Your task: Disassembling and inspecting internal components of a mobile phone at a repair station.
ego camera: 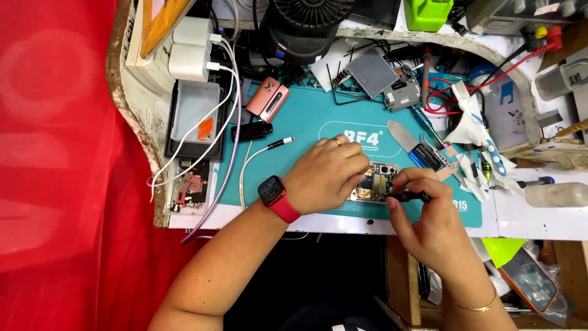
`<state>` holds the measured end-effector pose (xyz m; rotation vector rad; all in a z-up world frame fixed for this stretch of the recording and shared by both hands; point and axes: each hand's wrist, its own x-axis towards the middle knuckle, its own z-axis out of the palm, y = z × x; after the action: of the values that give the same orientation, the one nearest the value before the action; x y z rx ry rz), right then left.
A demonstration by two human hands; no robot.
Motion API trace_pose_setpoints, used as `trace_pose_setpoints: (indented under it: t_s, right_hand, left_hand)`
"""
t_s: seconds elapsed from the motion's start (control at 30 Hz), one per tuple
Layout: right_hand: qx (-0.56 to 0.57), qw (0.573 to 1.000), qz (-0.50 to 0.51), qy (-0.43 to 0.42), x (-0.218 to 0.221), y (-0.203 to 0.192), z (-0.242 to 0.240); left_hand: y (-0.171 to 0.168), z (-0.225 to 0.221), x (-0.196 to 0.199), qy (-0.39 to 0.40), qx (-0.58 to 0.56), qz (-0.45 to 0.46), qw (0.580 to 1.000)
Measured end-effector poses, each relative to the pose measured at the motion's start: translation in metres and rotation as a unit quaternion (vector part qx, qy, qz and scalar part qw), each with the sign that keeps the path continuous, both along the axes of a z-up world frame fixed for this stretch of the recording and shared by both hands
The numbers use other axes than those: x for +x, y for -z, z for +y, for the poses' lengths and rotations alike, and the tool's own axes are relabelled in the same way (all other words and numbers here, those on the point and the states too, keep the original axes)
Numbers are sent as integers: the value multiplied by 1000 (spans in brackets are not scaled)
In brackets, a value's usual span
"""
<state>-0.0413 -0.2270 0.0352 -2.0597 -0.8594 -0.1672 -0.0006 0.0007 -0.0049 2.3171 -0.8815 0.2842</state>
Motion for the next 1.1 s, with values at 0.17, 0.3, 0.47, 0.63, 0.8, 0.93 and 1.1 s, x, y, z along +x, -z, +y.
trace_pose_setpoints:
  t_s: [0.17, 0.3, 0.47, 0.63, 0.8, 0.93, 1.1]
  right_hand:
    - [3, 999, 27, -16, -1, -4, -1]
    - [40, 994, 91, -40, -2, -7, -2]
    - [-17, 1000, 24, 2, -2, -6, -2]
    - [16, 996, 83, -40, -2, -6, -4]
    - [40, 994, 98, -36, -1, -8, -2]
    - [18, 996, 79, -35, -4, -8, -3]
    - [35, 994, 97, -37, -3, -6, -4]
  left_hand:
    - [-4, 0, -1, 10, 2, 8, 1000]
    - [-6, -1, -1, 40, -32, 22, 998]
    - [-3, -3, -2, 54, -26, 44, 997]
    - [2, -3, -1, 59, -21, 36, 997]
    - [2, -2, 0, 64, -23, 41, 997]
    - [0, -3, -3, 61, -13, 47, 997]
    - [4, -4, -1, 67, -18, 48, 996]
